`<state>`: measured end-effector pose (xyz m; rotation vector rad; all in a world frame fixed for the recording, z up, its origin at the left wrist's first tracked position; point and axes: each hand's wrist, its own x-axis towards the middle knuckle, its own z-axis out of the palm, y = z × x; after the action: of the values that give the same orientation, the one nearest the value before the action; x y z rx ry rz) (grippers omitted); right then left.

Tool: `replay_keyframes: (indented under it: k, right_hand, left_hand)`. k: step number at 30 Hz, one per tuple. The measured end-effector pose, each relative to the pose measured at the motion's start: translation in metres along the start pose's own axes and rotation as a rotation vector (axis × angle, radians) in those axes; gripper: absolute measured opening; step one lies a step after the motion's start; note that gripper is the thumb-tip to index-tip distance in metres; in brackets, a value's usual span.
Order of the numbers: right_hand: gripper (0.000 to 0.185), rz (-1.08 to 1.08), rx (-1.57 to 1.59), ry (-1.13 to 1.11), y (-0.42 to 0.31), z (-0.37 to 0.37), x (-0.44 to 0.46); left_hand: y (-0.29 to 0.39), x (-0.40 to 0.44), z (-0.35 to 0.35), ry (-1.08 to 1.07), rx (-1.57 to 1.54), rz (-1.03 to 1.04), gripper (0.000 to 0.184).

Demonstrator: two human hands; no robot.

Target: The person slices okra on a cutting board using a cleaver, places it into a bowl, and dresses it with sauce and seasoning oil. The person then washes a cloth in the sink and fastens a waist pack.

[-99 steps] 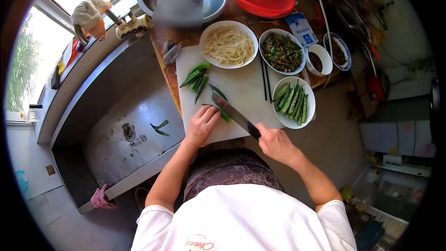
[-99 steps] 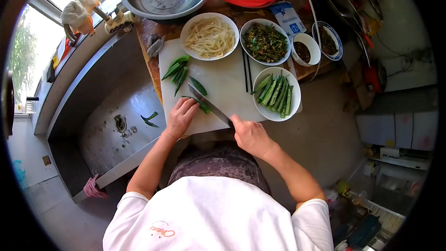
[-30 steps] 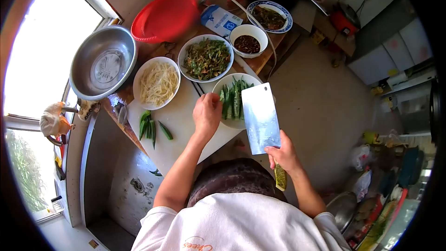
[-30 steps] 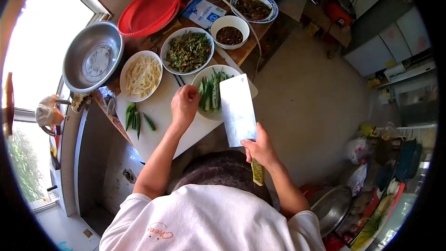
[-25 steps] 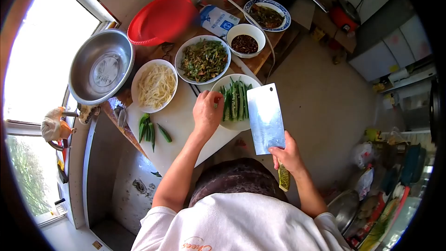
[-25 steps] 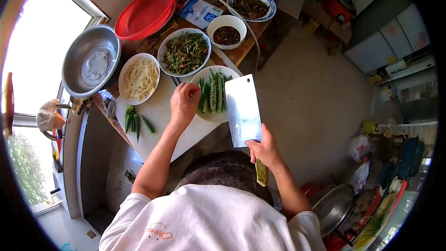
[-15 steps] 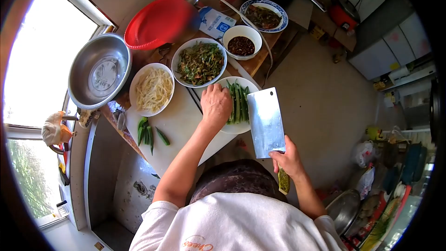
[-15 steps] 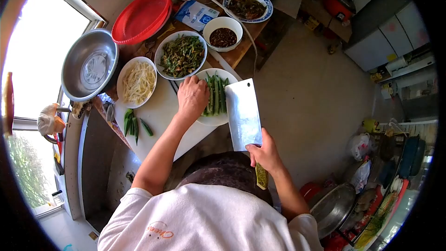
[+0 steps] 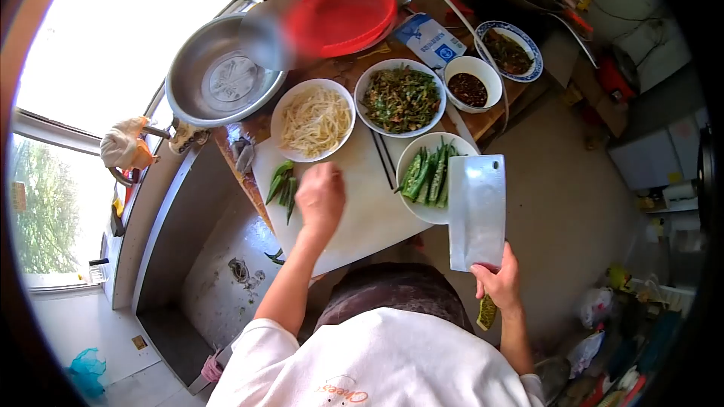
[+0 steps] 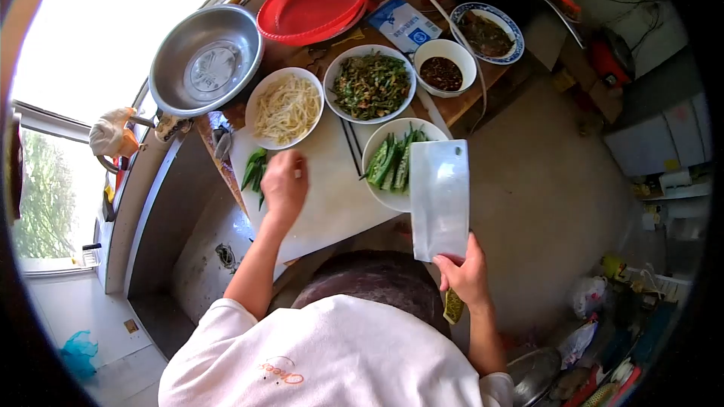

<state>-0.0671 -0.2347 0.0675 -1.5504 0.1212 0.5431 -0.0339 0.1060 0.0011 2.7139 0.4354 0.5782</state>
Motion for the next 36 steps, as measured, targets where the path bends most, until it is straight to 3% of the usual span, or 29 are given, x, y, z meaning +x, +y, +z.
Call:
replay_keyframes:
  k: [2,5,8,10,11,14,21,36]
  right_hand:
    - [0.034,0.056,-0.082,-0.079,-0.001,0.018,0.004]
    - [0.026,0.038,-0.305,-0.223,0.000,0.059,0.016]
    - [0.031,-0.156,-0.573,-0.261,0.015,0.094,0.028]
    - [0.044,-0.166,-0.589,-0.307,0.034,0.113,0.036]
    - [0.051,-0.255,-0.632,-0.310,0.045,0.120,0.038]
    - [0.056,-0.251,-0.672,-0.368,0.049,0.137,0.039]
    - [0.054,-0.244,-0.741,-0.358,0.053,0.152,0.036]
    - [0.060,0.076,-0.677,-0.453,0.016,0.167,0.040]
  left_hand:
    - [-0.044,-0.017,-0.008,-0.033,0.257,-0.068,0.019]
    - [-0.070,-0.043,-0.001,-0.149,0.014,-0.208,0.021]
    - [-0.049,-0.062,-0.008,-0.214,-0.270,-0.420,0.024]
    - [-0.043,-0.071,-0.013,-0.240,-0.422,-0.579,0.026]
    - [-0.045,-0.074,-0.013,-0.234,-0.441,-0.590,0.027]
    - [-0.050,-0.080,-0.009,-0.226,-0.516,-0.621,0.026]
    - [-0.055,-0.079,-0.001,-0.247,-0.540,-0.606,0.023]
    - [-0.058,-0.078,-0.004,-0.269,-0.555,-0.586,0.021]
